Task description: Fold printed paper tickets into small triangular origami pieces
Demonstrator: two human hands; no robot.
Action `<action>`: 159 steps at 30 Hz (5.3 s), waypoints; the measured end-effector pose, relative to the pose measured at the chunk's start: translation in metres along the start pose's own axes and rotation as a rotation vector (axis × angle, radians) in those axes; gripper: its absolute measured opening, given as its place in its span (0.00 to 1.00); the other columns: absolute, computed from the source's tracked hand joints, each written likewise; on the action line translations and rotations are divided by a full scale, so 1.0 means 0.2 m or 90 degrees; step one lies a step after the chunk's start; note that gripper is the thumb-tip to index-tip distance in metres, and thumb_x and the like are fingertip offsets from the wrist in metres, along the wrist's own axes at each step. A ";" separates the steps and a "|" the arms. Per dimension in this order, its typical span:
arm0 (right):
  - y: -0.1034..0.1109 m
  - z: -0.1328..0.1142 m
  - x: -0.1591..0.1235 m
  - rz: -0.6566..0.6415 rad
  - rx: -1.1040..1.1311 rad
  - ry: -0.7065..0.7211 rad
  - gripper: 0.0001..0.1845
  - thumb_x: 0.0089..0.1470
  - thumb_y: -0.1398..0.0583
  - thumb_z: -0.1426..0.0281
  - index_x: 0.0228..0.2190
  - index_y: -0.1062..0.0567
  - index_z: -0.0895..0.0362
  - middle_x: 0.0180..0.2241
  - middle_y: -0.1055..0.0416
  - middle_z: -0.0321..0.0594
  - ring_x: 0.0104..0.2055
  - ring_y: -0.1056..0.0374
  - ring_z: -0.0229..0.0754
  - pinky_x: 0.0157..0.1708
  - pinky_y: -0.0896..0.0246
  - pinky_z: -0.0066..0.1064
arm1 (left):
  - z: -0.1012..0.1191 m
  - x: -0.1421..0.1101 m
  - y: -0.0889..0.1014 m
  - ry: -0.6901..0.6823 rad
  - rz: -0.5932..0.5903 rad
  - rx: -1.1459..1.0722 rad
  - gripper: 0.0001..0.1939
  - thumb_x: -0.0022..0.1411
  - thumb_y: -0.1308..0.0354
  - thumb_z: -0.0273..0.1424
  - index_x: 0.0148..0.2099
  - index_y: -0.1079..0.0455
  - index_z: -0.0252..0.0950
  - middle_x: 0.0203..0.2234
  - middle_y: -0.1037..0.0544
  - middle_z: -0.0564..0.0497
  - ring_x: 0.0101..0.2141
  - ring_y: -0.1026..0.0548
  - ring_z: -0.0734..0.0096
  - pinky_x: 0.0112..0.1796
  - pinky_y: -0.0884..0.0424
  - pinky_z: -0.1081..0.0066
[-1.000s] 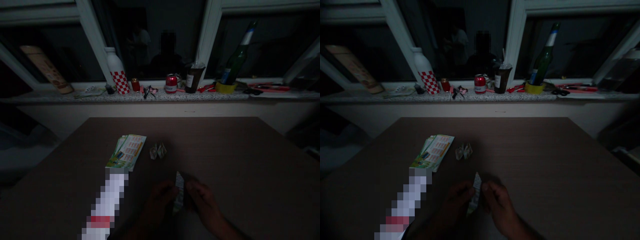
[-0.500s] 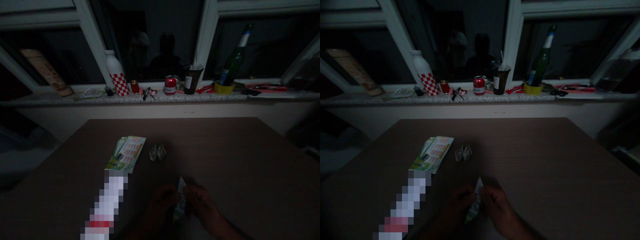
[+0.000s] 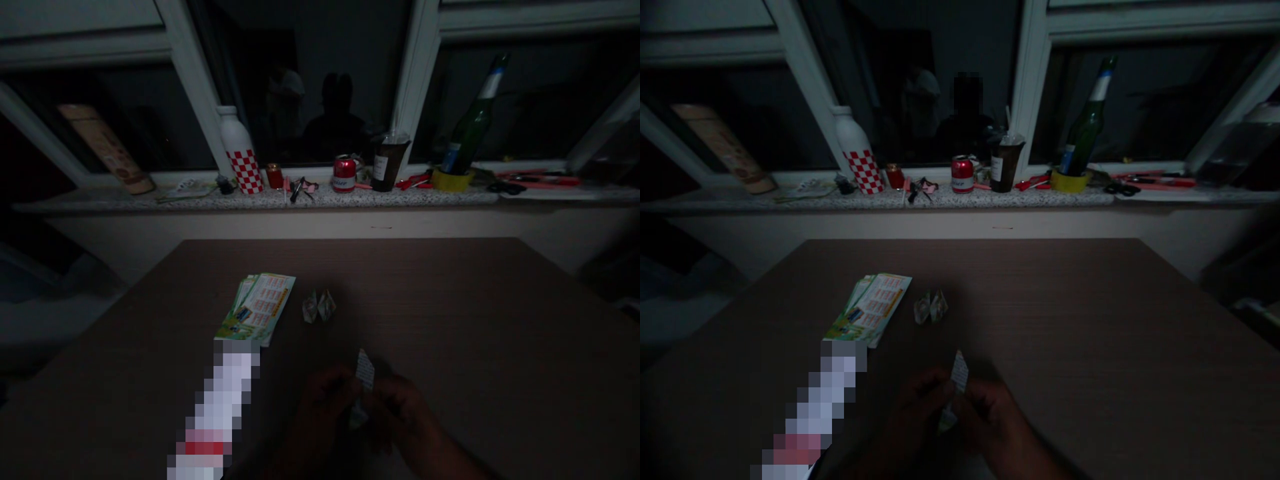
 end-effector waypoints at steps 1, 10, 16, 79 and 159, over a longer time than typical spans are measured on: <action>0.00 -0.01 0.00 -0.002 -0.005 0.007 0.23 0.59 0.46 0.52 0.26 0.30 0.60 0.18 0.40 0.32 0.19 0.45 0.31 0.19 0.50 0.22 | 0.01 0.00 0.00 -0.001 0.001 -0.002 0.18 0.47 0.34 0.44 0.25 0.30 0.32 0.20 0.31 0.54 0.25 0.35 0.72 0.29 0.37 0.73; 0.00 -0.03 0.00 -0.008 -0.026 0.004 0.25 0.58 0.46 0.51 0.23 0.33 0.60 0.17 0.40 0.32 0.18 0.46 0.31 0.18 0.50 0.22 | 0.01 -0.02 0.02 -0.039 0.035 0.127 0.20 0.51 0.37 0.47 0.30 0.28 0.34 0.26 0.27 0.51 0.31 0.31 0.67 0.34 0.34 0.72; 0.00 -0.02 0.00 0.002 0.010 0.014 0.25 0.58 0.46 0.51 0.23 0.32 0.60 0.17 0.38 0.33 0.19 0.44 0.31 0.19 0.50 0.22 | 0.02 -0.05 0.02 -0.039 0.058 0.191 0.19 0.56 0.41 0.48 0.34 0.25 0.36 0.29 0.24 0.48 0.34 0.29 0.63 0.37 0.34 0.70; 0.18 -0.03 0.02 0.171 0.082 0.046 0.19 0.55 0.41 0.54 0.26 0.28 0.59 0.12 0.40 0.28 0.13 0.47 0.29 0.14 0.53 0.22 | 0.09 -0.03 -0.11 -0.134 -0.147 0.464 0.18 0.67 0.54 0.39 0.39 0.25 0.35 0.28 0.22 0.51 0.28 0.28 0.72 0.31 0.36 0.75; 0.20 -0.15 0.02 0.256 -0.278 0.136 0.14 0.46 0.39 0.75 0.37 0.31 0.55 0.22 0.33 0.30 0.23 0.35 0.36 0.24 0.40 0.25 | 0.14 0.02 -0.08 -0.109 -0.006 0.578 0.12 0.60 0.51 0.32 0.35 0.27 0.34 0.28 0.22 0.49 0.29 0.25 0.66 0.29 0.37 0.72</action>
Point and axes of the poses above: each hand's wrist, its own x-axis towards the middle knuckle, its own y-axis out of the back of the hand, z = x × y, the point moved 8 cm from there along x, towards the middle knuckle
